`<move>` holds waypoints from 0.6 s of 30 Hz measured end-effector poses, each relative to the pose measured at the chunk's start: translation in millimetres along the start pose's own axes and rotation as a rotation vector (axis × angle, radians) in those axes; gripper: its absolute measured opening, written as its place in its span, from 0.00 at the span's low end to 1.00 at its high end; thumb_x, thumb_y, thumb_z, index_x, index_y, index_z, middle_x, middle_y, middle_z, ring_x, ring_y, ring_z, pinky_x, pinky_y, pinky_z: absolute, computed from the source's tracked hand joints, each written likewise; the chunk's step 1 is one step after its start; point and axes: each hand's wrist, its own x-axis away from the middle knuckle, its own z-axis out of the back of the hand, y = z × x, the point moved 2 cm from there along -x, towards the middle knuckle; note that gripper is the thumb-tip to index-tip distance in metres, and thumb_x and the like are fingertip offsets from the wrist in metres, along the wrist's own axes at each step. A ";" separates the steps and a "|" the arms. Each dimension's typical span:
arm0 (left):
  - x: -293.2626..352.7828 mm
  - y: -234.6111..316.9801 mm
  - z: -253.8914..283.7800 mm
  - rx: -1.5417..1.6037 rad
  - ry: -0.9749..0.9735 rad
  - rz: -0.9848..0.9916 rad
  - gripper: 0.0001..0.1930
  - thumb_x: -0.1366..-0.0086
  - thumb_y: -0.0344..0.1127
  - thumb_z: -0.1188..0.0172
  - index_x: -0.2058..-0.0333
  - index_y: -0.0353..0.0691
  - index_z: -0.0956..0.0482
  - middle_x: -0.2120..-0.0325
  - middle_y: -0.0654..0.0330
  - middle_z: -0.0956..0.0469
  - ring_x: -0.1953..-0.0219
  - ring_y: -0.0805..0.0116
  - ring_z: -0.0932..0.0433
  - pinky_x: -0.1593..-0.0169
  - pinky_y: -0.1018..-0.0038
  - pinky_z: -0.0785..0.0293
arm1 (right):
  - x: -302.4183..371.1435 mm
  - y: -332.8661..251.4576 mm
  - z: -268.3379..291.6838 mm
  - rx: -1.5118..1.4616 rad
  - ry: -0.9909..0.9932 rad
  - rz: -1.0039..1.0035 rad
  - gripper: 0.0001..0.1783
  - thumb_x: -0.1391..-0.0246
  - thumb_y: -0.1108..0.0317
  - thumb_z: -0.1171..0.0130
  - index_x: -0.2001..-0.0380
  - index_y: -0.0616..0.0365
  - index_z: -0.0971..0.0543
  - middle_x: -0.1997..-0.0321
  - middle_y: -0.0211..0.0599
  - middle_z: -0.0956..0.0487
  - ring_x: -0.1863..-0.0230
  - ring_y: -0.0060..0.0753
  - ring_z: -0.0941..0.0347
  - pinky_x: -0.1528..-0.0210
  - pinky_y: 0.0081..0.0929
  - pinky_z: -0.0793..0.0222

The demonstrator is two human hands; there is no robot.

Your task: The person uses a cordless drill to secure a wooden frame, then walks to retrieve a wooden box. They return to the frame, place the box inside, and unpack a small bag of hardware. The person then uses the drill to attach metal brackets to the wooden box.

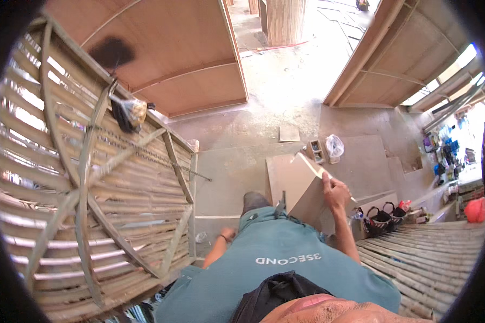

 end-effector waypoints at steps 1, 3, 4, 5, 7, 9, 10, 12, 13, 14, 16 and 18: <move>-6.4 22.1 -12.9 0.299 -0.227 0.094 0.16 0.30 0.45 0.46 0.59 0.37 0.20 0.71 0.54 0.18 0.68 0.56 0.18 0.60 0.58 0.21 | -30.5 1.7 -4.3 0.106 -0.053 -0.115 0.39 0.41 0.30 0.51 0.75 0.57 0.14 0.72 0.53 0.17 0.65 0.56 0.19 0.60 0.48 0.29; -35.5 15.0 5.3 0.834 -0.196 0.524 0.17 0.31 0.46 0.47 0.57 0.37 0.20 0.69 0.53 0.18 0.66 0.55 0.18 0.58 0.58 0.22 | -93.9 -22.6 -10.6 0.104 0.037 -0.048 0.38 0.41 0.29 0.51 0.72 0.56 0.13 0.71 0.54 0.17 0.64 0.57 0.19 0.59 0.49 0.28; -57.3 8.1 20.0 0.934 -0.189 0.612 0.18 0.31 0.47 0.47 0.56 0.37 0.20 0.67 0.52 0.18 0.64 0.55 0.19 0.57 0.58 0.22 | -132.2 -29.6 -18.8 0.118 0.078 -0.041 0.38 0.41 0.29 0.51 0.71 0.55 0.12 0.70 0.54 0.16 0.64 0.58 0.19 0.58 0.49 0.27; -78.4 3.8 35.1 0.985 -0.199 0.669 0.19 0.31 0.47 0.47 0.55 0.37 0.21 0.66 0.51 0.19 0.63 0.55 0.19 0.57 0.57 0.22 | -162.5 -32.2 -25.9 0.108 0.107 -0.078 0.38 0.42 0.29 0.51 0.68 0.55 0.12 0.67 0.53 0.15 0.59 0.58 0.18 0.54 0.48 0.26; -141.5 -17.3 67.1 1.003 -0.242 0.711 0.21 0.31 0.49 0.47 0.52 0.37 0.21 0.63 0.50 0.19 0.61 0.54 0.19 0.55 0.57 0.23 | -241.3 -38.2 -51.7 0.114 0.113 -0.166 0.38 0.42 0.29 0.51 0.67 0.55 0.12 0.65 0.53 0.15 0.57 0.58 0.18 0.51 0.48 0.27; -230.8 -48.4 100.6 1.004 -0.256 0.718 0.22 0.31 0.50 0.48 0.50 0.37 0.22 0.60 0.49 0.19 0.59 0.53 0.19 0.53 0.57 0.23 | -323.8 -45.0 -85.0 0.102 0.089 -0.280 0.39 0.43 0.28 0.51 0.62 0.55 0.12 0.60 0.54 0.15 0.53 0.58 0.19 0.47 0.48 0.28; -281.2 -63.2 118.7 1.005 -0.263 0.711 0.23 0.31 0.51 0.48 0.49 0.37 0.22 0.59 0.48 0.19 0.58 0.53 0.19 0.52 0.57 0.24 | -364.7 -50.7 -101.3 0.082 0.087 -0.329 0.39 0.43 0.28 0.51 0.61 0.55 0.12 0.59 0.54 0.15 0.52 0.58 0.19 0.47 0.48 0.28; -406.1 -99.1 163.1 1.011 -0.226 0.671 0.25 0.31 0.52 0.48 0.47 0.37 0.23 0.56 0.46 0.20 0.55 0.52 0.19 0.50 0.56 0.24 | -452.3 -68.4 -139.6 0.041 0.076 -0.411 0.40 0.43 0.27 0.51 0.59 0.55 0.13 0.58 0.55 0.15 0.50 0.58 0.20 0.46 0.49 0.29; -462.9 -108.7 185.4 1.022 -0.216 0.642 0.26 0.31 0.53 0.49 0.46 0.37 0.23 0.55 0.46 0.20 0.54 0.52 0.20 0.49 0.56 0.24 | -489.6 -71.4 -160.7 0.029 0.082 -0.418 0.40 0.43 0.27 0.51 0.59 0.56 0.13 0.57 0.55 0.15 0.50 0.59 0.20 0.45 0.49 0.29; -525.8 -123.5 216.5 1.024 -0.173 0.604 0.27 0.31 0.53 0.49 0.45 0.37 0.24 0.54 0.45 0.20 0.53 0.51 0.20 0.48 0.56 0.24 | -530.5 -75.9 -188.2 -0.015 0.102 -0.400 0.41 0.44 0.27 0.51 0.59 0.56 0.13 0.56 0.54 0.15 0.49 0.59 0.20 0.45 0.49 0.29; -656.9 -154.8 298.5 0.969 -0.100 0.472 0.29 0.31 0.55 0.49 0.43 0.37 0.24 0.51 0.44 0.20 0.51 0.51 0.20 0.47 0.56 0.25 | -597.1 -79.6 -212.2 -0.002 0.113 -0.453 0.41 0.44 0.27 0.50 0.59 0.57 0.14 0.55 0.54 0.15 0.49 0.59 0.21 0.44 0.50 0.30; -771.3 -185.8 392.1 0.940 0.015 0.391 0.31 0.31 0.56 0.50 0.41 0.36 0.25 0.48 0.42 0.21 0.49 0.50 0.20 0.45 0.56 0.25 | -671.5 -123.0 -235.6 0.026 0.111 -0.431 0.41 0.44 0.27 0.50 0.60 0.57 0.14 0.55 0.53 0.15 0.49 0.59 0.21 0.43 0.50 0.30</move>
